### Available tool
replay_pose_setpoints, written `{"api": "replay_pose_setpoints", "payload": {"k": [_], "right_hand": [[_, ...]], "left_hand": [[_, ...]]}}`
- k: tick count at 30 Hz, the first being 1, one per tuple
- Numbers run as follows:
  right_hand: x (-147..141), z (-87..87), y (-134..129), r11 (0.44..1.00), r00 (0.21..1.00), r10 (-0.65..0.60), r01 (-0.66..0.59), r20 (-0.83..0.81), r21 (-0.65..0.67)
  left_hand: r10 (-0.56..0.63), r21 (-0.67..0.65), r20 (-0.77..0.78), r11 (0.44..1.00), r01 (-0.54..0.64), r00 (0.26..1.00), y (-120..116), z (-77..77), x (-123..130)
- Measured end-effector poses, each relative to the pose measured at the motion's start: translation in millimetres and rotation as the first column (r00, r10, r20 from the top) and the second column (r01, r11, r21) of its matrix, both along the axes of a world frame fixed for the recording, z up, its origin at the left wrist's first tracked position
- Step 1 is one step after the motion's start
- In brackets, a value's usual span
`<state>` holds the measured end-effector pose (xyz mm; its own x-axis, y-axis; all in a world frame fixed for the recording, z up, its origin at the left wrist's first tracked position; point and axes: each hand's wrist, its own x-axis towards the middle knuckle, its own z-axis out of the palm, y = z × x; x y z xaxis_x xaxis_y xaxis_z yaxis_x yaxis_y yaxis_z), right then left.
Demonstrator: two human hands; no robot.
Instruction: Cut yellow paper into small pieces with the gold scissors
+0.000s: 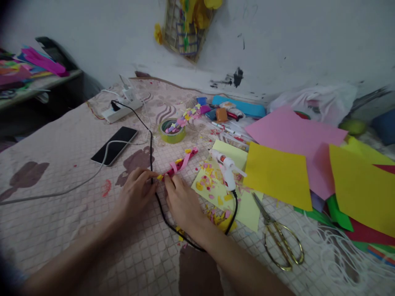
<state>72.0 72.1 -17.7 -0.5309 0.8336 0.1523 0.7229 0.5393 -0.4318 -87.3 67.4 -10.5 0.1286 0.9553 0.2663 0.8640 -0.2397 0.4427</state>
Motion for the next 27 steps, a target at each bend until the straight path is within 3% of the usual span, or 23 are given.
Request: {"api": "replay_pose_setpoints", "payload": {"k": [13, 27], "right_hand": [[0.1, -1.7, 0.1, 1.000, 1.000, -0.005, 0.006, -0.021, 0.023], [-0.1, -2.3, -0.1, 1.000, 1.000, -0.009, 0.009, 0.015, 0.017]], "left_hand": [[0.042, 0.043, 0.056, 0.998, -0.044, 0.998, 1.4, -3.3, -8.1], [-0.014, 0.017, 0.061, 1.000, 0.013, 0.998, 0.3, -0.9, -3.7]]}}
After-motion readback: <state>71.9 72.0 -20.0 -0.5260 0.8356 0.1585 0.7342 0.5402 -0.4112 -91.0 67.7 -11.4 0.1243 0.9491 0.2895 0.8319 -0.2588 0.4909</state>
